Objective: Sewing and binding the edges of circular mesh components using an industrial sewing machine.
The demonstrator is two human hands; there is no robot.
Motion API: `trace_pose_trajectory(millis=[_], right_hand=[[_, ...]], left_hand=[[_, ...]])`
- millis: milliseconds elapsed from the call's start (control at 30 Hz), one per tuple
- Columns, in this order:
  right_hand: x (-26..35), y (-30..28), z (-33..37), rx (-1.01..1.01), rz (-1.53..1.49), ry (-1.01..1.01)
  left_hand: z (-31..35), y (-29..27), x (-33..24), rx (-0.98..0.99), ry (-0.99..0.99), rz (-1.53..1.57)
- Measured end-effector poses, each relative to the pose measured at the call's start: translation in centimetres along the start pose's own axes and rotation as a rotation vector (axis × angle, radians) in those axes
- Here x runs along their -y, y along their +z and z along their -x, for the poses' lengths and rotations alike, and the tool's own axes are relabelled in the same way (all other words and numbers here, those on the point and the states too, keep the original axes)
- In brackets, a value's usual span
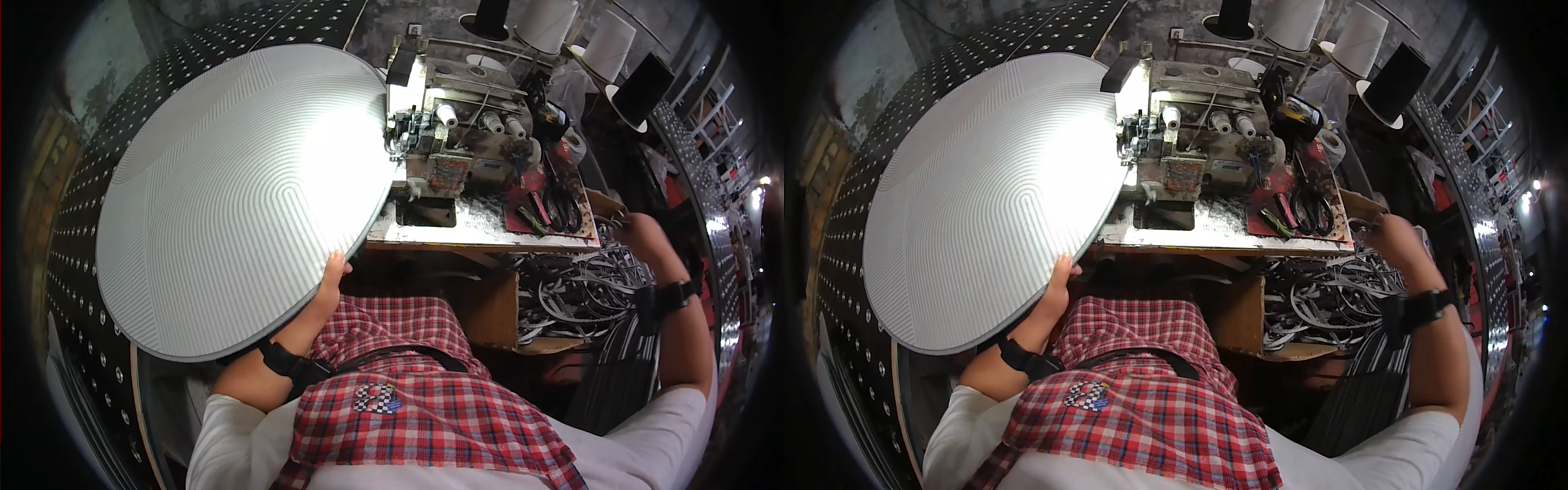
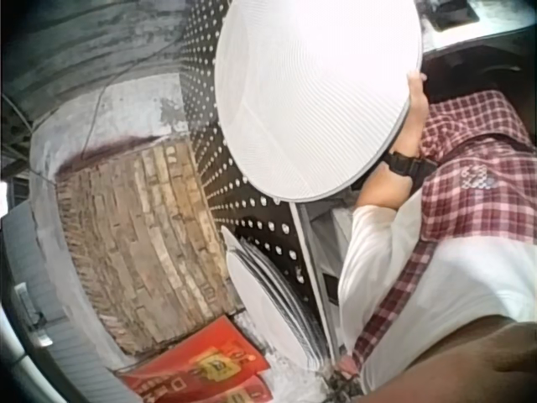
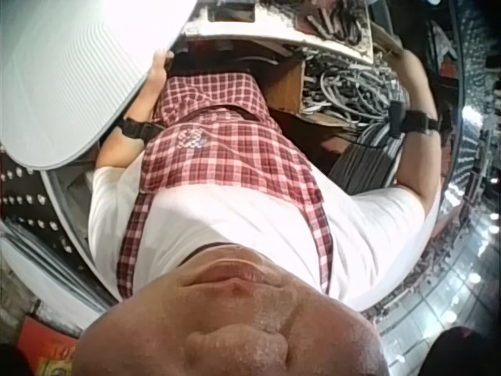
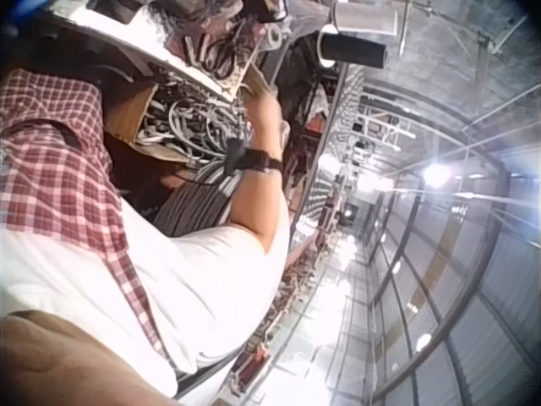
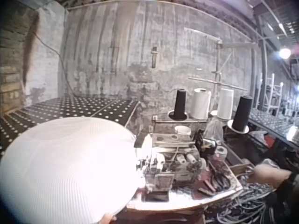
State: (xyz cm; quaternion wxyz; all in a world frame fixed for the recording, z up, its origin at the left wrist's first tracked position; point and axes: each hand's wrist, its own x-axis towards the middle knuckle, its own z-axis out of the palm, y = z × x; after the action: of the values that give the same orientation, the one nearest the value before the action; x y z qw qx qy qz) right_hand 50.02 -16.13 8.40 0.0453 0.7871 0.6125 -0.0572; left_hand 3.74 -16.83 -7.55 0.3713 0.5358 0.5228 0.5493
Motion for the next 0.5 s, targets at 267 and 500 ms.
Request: trace_pose_trajectory(millis=[267,500], right_hand=[[26.1,8.0,1.1,0.510,-0.911,-0.385],[35.1,12.3,-1.8,0.365,-1.603,-0.234]], left_hand=[[-1.3,0.2,-0.2,-0.011,0.097,-0.016],[-3.6,-0.6,0.0,0.038,0.055,-0.064]])
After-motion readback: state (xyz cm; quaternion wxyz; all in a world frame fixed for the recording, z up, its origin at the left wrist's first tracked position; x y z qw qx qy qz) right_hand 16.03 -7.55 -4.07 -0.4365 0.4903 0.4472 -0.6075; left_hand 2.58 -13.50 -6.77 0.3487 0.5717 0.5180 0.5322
